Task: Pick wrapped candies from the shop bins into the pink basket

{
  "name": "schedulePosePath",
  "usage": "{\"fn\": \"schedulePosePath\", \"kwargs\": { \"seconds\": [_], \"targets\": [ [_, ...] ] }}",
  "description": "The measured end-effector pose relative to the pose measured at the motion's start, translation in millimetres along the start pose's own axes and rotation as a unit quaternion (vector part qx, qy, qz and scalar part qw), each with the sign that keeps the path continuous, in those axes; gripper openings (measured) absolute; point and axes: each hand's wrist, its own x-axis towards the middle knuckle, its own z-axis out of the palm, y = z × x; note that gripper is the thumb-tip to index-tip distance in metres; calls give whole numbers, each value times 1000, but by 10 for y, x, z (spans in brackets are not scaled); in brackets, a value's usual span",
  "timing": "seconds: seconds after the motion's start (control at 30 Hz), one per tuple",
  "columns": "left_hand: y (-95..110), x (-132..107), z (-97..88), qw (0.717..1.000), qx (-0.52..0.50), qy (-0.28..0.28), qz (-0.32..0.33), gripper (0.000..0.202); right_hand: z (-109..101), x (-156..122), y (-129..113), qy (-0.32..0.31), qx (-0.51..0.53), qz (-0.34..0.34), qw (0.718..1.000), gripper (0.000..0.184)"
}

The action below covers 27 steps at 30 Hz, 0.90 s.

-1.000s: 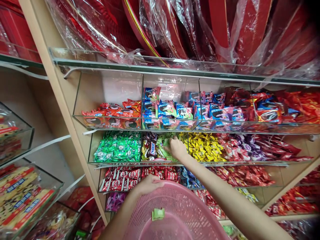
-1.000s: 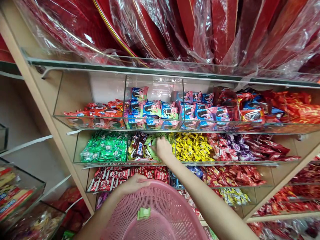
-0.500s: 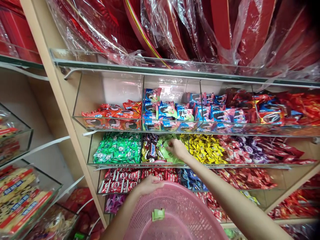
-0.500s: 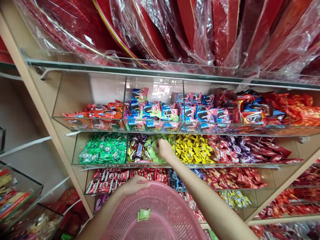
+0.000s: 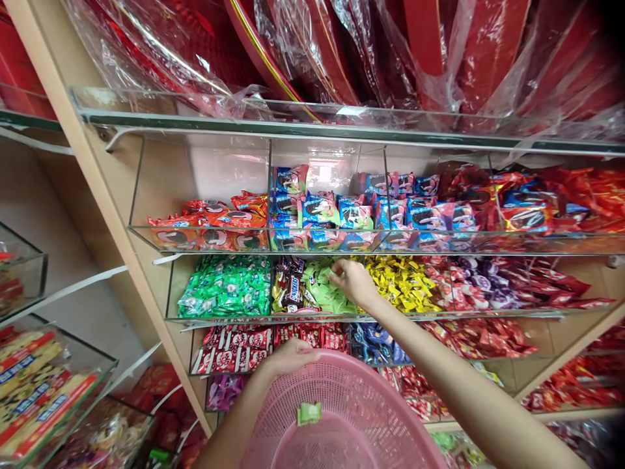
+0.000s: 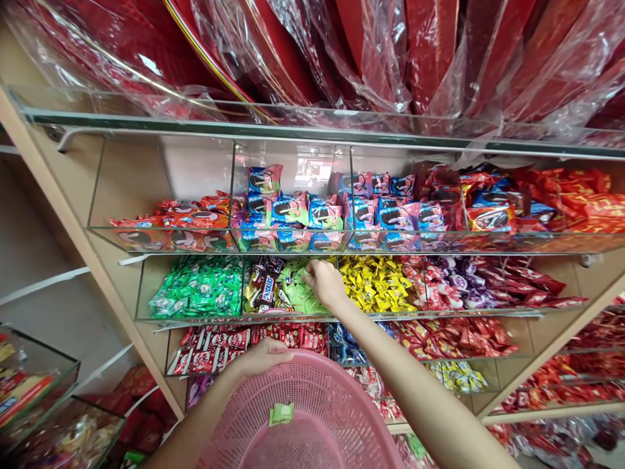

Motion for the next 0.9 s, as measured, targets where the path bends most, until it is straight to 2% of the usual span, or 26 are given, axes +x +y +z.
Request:
{"fn": "schedulePosePath", "kwargs": {
  "seconds": [0.17, 0.3, 0.37, 0.43, 0.53, 0.6, 0.67, 0.77, 0.9],
  "targets": [
    [79, -28, 18, 1000, 28, -5, 2, 51, -75, -50, 18, 18, 41, -17, 999, 8],
    [120, -74, -30, 999, 32, -18, 7, 50, -298, -322, 20, 40, 131, -45, 990, 15],
    [134, -90, -55, 999, 36, -21, 11, 50, -408, -576, -12, 15, 197, -43, 979, 19],
    [144, -89, -65, 999, 44, -23, 16, 49, -414, -859, -67, -62, 258, -52, 963, 20],
    [148, -56, -43, 998, 58, -28, 29, 49, -124, -1215, -151, -231, 286, -106, 924, 13],
    [145, -31, -13, 997, 63, -31, 41, 48, 218, -1357, -180, -333, 266, -128, 895, 8],
    [144, -21, 15, 996, 64, -32, 50, 48, 573, -1427, -181, -410, 241, -109, 873, 5],
    [156, -45, 40, 996, 65, -37, 49, 49, 969, -1464, -169, -447, 213, -82, 865, 8],
    [183, -107, 48, 996, 64, -42, 45, 50, 1207, -1525, -179, -442, 176, -118, 872, 13]
  ]
}}
